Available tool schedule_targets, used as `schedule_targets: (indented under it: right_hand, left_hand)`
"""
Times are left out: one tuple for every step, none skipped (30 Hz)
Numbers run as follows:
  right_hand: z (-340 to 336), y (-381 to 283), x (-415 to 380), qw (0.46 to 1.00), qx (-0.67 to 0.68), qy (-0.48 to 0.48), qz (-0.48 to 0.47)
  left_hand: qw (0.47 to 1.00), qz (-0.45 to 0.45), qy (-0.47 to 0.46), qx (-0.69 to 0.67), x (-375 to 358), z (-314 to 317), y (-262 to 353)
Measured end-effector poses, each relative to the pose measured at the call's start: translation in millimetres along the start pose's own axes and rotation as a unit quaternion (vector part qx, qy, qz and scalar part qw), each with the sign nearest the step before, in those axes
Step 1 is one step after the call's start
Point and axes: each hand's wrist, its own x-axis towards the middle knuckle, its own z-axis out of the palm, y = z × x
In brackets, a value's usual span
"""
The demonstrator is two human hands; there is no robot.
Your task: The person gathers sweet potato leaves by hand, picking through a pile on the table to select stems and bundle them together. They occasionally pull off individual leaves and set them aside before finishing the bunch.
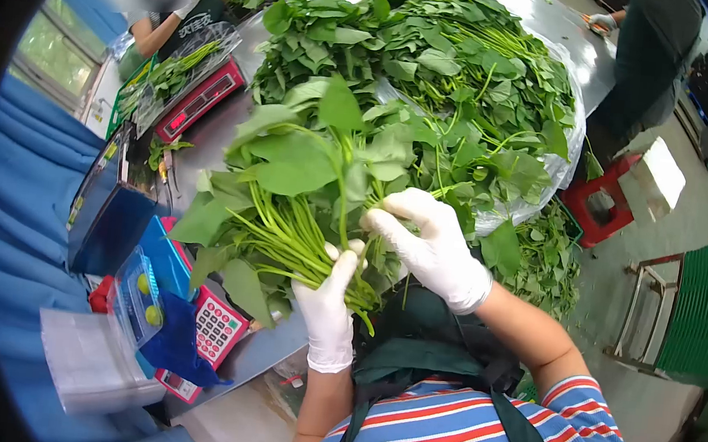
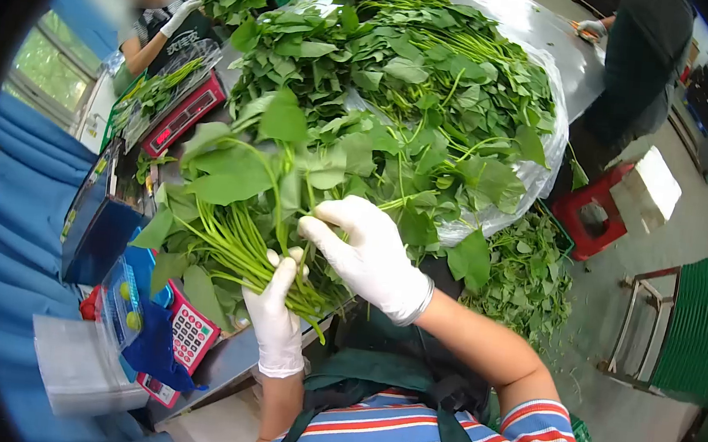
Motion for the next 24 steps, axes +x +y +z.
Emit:
schedule_targets:
  right_hand:
    - [4.1, 0.6, -5.9, 0.998, 0.009, 0.063, -0.026]
    - [6.8, -1.3, -11.8, 0.99, 0.113, 0.043, 0.075]
    - [10.9, -1.1, -17.3, 0.99, 0.112, 0.038, 0.074]
    - [15.8, 1.8, -23.1, 0.958, 0.278, 0.004, 0.073]
    - [20.9, 6.1, -28.5, 0.897, 0.436, -0.031, 0.072]
    - [20.8, 14.3, -35.8, 0.89, 0.444, -0.097, 0.018]
    - [20.6, 15.9, -46.4, 0.893, 0.417, -0.149, 0.075]
    - [16.7, 16.8, -49.7, 0.964, 0.224, -0.136, -0.05]
    - [10.9, 18.6, -51.2, 0.978, 0.02, -0.111, -0.173]
    - [0.4, 20.8, -52.6, 0.985, 0.018, -0.059, -0.161]
    - [-13.1, 23.8, -54.7, 0.989, 0.015, -0.008, -0.147]
    - [-29.3, 29.2, -55.5, 0.985, 0.116, 0.087, -0.093]
    - [-44.0, 33.8, -52.2, 0.96, 0.212, 0.18, -0.035]
    - [-55.7, 34.7, -41.3, 0.875, 0.389, 0.285, -0.045]
    - [-63.4, 34.0, -33.1, 0.746, 0.546, 0.377, -0.055]
    - [-62.0, 32.5, -31.7, 0.732, 0.571, 0.371, -0.02]
    - [-57.0, 29.9, -30.7, 0.717, 0.594, 0.365, 0.015]
    - [-41.1, 35.7, -36.8, 0.75, 0.58, 0.318, 0.01]
    - [-29.2, 37.0, -41.8, 0.825, 0.507, 0.24, 0.061]
    - [-19.6, 34.3, -44.9, 0.89, 0.416, 0.158, 0.099]
    - [-15.5, 23.8, -43.9, 0.938, 0.321, 0.07, 0.109]
    - [-11.4, 7.6, -39.9, 0.954, 0.268, 0.043, 0.128]
    - [-3.5, -5.5, -32.6, 0.965, 0.234, 0.043, 0.111]
    - [5.7, -6.3, -24.7, 0.971, 0.223, 0.02, 0.087]
  left_hand:
    - [1.0, 0.002, 0.002, -0.009, 3.2, -3.1, -0.8]
    - [0.999, -0.001, 0.025, -0.03, 5.6, -2.1, -0.8]
    - [0.998, -0.002, 0.045, -0.053, 8.7, -0.3, -0.7]
    - [0.997, 0.002, 0.048, -0.057, 11.1, -0.8, -0.6]
    - [0.996, 0.007, 0.042, -0.075, 15.2, -3.0, -0.4]
    - [0.995, 0.013, 0.036, -0.092, 20.2, -6.5, -0.2]
    - [0.993, 0.019, 0.033, -0.115, 27.8, -13.2, -0.4]
    - [0.99, 0.025, 0.055, -0.127, 31.4, -14.3, 3.8]
    - [0.987, 0.031, 0.075, -0.138, 34.8, -15.6, 8.9]
    - [0.984, -0.001, 0.054, -0.171, 33.0, -22.4, 14.6]
    - [0.984, 0.003, 0.055, -0.17, 32.0, -27.6, 14.0]
    - [0.979, -0.001, -0.001, -0.203, 30.5, -33.5, 11.2]
    - [0.97, -0.007, -0.058, -0.235, 28.6, -37.6, 9.6]
    - [0.965, -0.013, -0.072, -0.253, 25.6, -36.8, 7.6]
    - [0.964, -0.013, -0.074, -0.253, 23.3, -36.6, 4.6]
    - [0.949, -0.039, -0.11, -0.292, 22.0, -36.3, -0.2]
    - [0.93, -0.065, -0.147, -0.329, 20.2, -35.3, -4.6]
    - [0.934, -0.078, -0.147, -0.317, 17.5, -33.5, -7.9]
    - [0.915, -0.102, -0.17, -0.351, 17.9, -34.0, -12.5]
    - [0.915, -0.105, -0.176, -0.347, 16.1, -30.7, -14.0]
    - [0.916, -0.108, -0.181, -0.342, 12.3, -27.3, -15.1]
    - [0.922, -0.112, -0.185, -0.323, 8.5, -24.6, -15.1]
    - [0.927, -0.113, -0.189, -0.304, 5.1, -21.6, -14.8]
    - [0.93, -0.113, -0.195, -0.289, 1.4, -18.9, -15.1]
